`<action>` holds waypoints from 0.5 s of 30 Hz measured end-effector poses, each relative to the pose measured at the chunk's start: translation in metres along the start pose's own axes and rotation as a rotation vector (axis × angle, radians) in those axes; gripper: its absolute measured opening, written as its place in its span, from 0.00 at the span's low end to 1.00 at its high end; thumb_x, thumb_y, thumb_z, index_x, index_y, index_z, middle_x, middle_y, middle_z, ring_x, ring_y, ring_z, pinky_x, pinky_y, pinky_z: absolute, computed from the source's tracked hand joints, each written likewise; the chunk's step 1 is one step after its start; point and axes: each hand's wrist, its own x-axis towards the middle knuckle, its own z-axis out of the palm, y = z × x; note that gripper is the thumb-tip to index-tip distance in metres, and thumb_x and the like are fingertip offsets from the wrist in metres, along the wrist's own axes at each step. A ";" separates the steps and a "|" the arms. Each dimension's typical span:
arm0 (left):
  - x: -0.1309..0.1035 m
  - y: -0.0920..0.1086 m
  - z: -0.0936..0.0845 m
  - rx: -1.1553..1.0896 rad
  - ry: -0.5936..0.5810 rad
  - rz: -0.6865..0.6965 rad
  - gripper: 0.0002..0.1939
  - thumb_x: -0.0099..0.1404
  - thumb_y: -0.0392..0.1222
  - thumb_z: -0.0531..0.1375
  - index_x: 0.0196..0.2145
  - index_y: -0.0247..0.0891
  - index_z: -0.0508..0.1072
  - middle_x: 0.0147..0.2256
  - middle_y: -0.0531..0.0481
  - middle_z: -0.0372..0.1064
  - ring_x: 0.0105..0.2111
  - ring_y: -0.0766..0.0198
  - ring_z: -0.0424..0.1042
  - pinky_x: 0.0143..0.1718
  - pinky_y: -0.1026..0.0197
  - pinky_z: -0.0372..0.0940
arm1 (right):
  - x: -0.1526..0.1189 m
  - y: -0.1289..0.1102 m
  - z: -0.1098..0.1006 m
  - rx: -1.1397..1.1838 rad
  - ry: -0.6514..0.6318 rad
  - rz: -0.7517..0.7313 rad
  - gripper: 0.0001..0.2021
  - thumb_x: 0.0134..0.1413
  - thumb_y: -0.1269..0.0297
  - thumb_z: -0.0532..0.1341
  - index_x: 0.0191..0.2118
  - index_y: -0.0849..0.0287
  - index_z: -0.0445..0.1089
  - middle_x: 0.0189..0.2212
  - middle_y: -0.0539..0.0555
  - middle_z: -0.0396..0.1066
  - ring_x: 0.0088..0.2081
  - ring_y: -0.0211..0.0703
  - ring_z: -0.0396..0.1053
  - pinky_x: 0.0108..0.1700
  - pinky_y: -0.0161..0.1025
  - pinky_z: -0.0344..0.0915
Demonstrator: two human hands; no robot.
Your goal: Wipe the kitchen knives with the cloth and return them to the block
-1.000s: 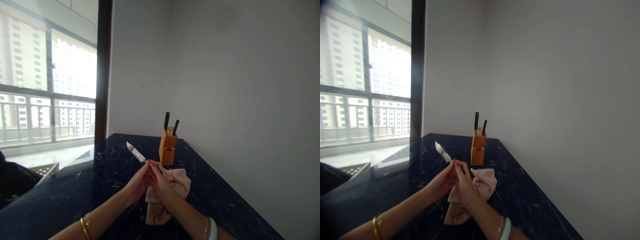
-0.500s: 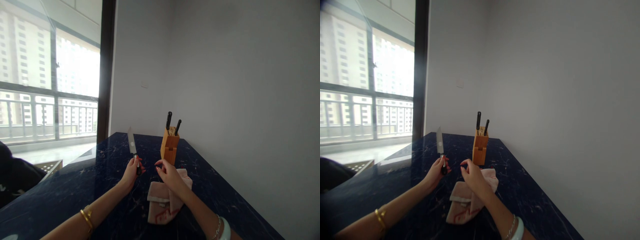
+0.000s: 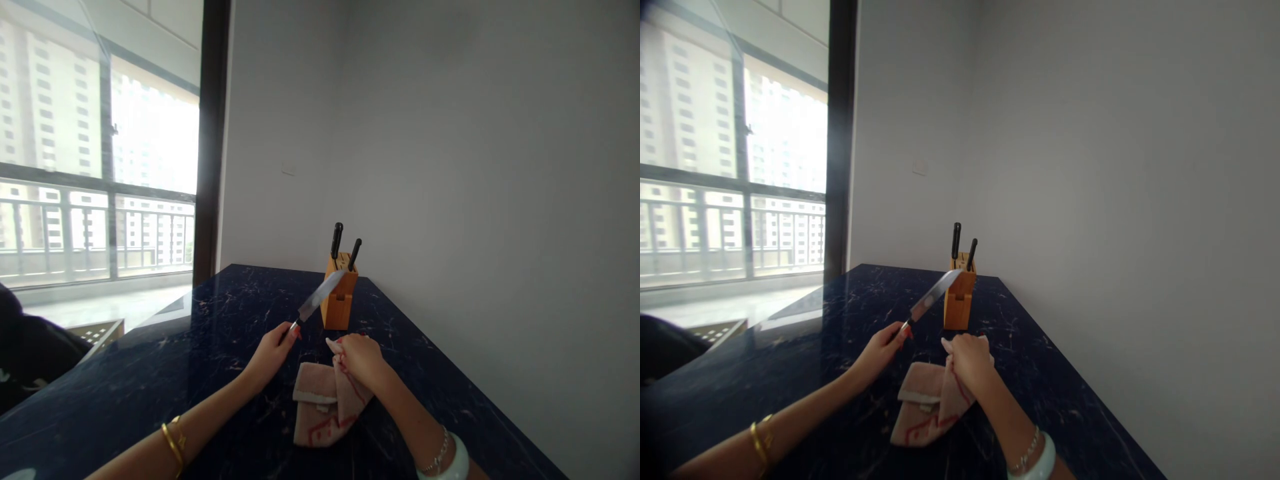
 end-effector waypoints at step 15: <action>0.005 -0.023 0.003 0.362 -0.218 -0.095 0.24 0.61 0.56 0.45 0.29 0.37 0.73 0.22 0.51 0.69 0.22 0.64 0.66 0.23 0.66 0.54 | 0.009 -0.018 -0.007 0.041 0.281 0.164 0.07 0.51 0.69 0.52 0.37 0.58 0.60 0.29 0.51 0.71 0.33 0.42 0.69 0.32 0.35 0.51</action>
